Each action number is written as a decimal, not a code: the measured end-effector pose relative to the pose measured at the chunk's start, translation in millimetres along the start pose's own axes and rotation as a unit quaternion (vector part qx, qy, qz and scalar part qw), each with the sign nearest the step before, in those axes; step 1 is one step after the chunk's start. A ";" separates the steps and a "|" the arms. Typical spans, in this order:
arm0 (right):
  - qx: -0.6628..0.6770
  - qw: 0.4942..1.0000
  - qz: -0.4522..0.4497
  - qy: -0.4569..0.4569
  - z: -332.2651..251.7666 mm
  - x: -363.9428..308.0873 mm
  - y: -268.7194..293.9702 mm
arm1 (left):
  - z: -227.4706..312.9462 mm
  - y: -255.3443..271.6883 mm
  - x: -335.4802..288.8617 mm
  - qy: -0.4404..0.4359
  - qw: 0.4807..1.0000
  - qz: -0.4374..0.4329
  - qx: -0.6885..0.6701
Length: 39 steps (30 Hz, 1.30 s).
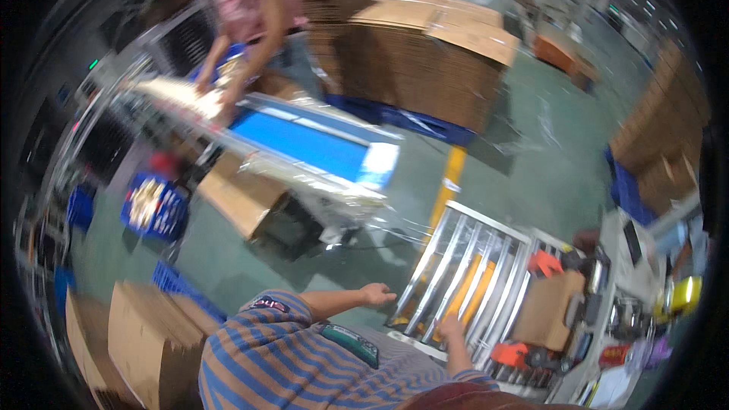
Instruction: The person takes rows of packaged items from a conveyor belt and places them into a cardboard carton, then folds the flaps of the filled carton to close it and moves it toward a taping machine.
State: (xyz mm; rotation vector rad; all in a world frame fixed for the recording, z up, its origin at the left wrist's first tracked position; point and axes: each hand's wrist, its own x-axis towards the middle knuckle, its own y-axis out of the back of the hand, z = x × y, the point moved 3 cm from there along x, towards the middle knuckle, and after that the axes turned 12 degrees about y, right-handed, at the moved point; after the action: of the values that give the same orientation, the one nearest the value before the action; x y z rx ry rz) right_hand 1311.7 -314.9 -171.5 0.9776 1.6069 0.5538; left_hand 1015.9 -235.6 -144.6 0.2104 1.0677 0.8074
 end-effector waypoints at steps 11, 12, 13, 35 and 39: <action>0.274 0.827 -0.318 0.373 -364.2 25.5 -199.7 | -335.0 22.6 -273.7 0.231 0.896 0.176 -0.336; 0.180 0.857 -0.311 0.368 -386.8 20.9 -188.6 | -369.1 18.1 -298.6 0.264 0.876 0.211 -0.343; 0.078 0.874 -0.314 0.363 -411.0 19.2 -180.4 | -399.5 8.4 -328.0 0.298 0.854 0.240 -0.353; -0.165 0.790 -0.332 0.489 -833.4 138.4 -231.5 | -522.4 7.0 -624.5 0.548 0.765 0.329 0.079; 0.037 0.818 -0.313 0.481 -909.0 152.5 -245.6 | -532.7 64.5 -655.9 0.613 0.622 0.479 0.086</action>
State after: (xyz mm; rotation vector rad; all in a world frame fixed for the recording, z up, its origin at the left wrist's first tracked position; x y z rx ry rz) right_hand 366.0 -194.5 -203.6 0.0946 2.7119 0.5413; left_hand 383.0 -751.0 83.5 0.4271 2.4291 1.9633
